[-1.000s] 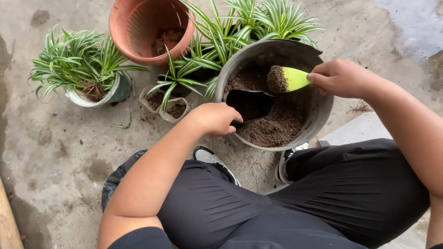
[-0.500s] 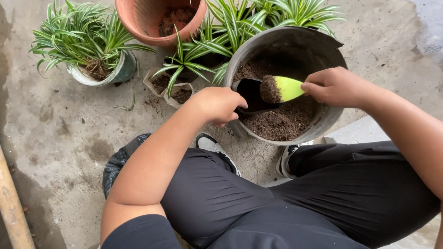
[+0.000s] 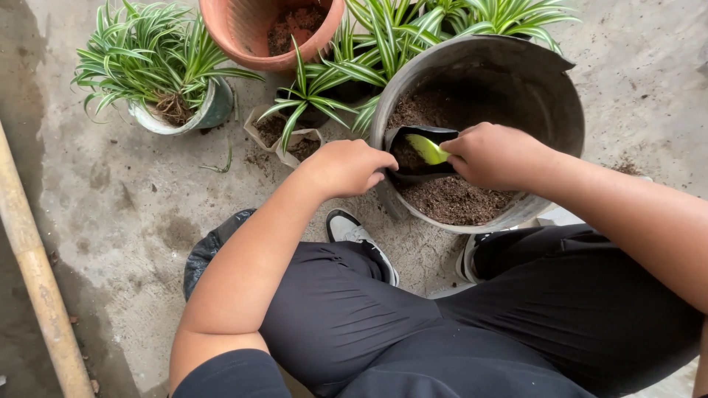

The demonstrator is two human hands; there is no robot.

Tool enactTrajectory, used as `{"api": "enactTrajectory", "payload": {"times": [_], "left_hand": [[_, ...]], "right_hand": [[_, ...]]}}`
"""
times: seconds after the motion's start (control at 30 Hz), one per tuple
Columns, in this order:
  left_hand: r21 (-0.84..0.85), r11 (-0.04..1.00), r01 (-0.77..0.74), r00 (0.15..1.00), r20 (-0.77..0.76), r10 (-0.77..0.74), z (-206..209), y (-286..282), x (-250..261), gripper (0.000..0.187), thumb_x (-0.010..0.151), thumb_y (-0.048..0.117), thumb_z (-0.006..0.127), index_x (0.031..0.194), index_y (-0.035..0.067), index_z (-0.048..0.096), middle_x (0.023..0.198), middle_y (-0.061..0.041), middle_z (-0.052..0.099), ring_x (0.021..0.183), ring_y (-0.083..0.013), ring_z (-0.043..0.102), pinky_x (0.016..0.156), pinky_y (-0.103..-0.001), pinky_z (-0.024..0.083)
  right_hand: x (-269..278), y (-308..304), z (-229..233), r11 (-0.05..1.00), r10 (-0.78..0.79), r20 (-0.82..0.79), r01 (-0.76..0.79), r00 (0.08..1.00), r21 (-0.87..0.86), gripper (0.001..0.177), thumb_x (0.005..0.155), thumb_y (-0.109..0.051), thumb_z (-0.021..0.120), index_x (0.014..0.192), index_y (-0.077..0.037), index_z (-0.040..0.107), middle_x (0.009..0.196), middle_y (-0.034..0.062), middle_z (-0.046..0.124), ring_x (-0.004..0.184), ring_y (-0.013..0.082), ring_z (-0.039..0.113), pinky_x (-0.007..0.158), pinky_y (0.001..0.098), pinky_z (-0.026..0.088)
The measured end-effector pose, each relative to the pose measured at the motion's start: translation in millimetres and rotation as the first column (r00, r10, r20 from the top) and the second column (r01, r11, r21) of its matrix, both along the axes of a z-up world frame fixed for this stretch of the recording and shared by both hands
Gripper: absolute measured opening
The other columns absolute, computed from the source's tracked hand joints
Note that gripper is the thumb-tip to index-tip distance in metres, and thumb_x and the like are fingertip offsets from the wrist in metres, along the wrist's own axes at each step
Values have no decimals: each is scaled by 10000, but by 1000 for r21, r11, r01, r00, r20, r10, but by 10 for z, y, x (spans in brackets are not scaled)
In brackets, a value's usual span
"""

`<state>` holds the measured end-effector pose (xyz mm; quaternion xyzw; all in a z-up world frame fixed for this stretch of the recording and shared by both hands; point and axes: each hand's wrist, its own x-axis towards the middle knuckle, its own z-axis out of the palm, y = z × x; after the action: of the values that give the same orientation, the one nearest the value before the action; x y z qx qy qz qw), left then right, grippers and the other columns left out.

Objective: Planting spider plant offsets into a large bucket of soil using a small hand scoop.

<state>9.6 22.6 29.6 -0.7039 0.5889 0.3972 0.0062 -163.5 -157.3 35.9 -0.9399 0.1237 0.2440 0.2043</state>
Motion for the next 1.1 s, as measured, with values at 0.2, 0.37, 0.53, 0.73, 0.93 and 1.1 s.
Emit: {"api": "enactTrajectory", "payload": {"times": [0.2,0.37,0.53,0.73,0.93,1.1], "left_hand": [[-166,983,74,997,15,-72,-292,22,140,248,985,187,597,1207,218,703,932,-112,779,881,-394,742,783,-504,604],[-250,956,150,989,50,-142,-537,-7,131,199,952,214,651,1133,252,726,896,-105,780,837,-393,741,765,-502,613],[-327,924,198,980,98,-175,-751,4,181,157,932,288,670,1067,328,739,902,1,787,801,-312,752,725,-438,621],[-381,905,191,982,75,-176,-787,47,248,153,938,280,676,1065,313,753,918,14,792,810,-302,751,721,-438,626],[-426,890,160,986,29,-163,-802,47,235,137,958,309,649,1065,331,732,911,27,786,804,-289,751,723,-434,624],[-627,776,74,997,34,-68,-581,46,208,176,909,221,695,1072,174,740,812,-12,778,649,-232,719,584,-360,540]], "right_hand": [[144,2,155,950,151,-52,-160,987,-268,253,981,-210,573,1017,-97,797,929,78,773,787,262,786,629,370,661],[279,-30,-130,983,70,-134,-91,988,-159,304,992,-289,568,951,-116,814,790,47,758,641,203,758,538,305,642],[427,-34,-212,984,105,-188,-130,977,-125,345,978,-304,556,878,-99,815,719,68,739,620,228,758,527,340,637],[545,-75,-295,988,111,-180,-129,977,-89,382,969,-328,564,814,-73,803,675,89,717,601,268,749,516,366,616],[505,-165,-149,978,94,-253,-137,963,-160,413,974,-406,546,850,-125,823,711,67,762,676,259,774,592,361,632],[254,-321,512,897,6,-268,-124,963,-425,287,1000,-494,534,1173,-388,737,989,-104,816,803,135,829,752,282,686]]}}
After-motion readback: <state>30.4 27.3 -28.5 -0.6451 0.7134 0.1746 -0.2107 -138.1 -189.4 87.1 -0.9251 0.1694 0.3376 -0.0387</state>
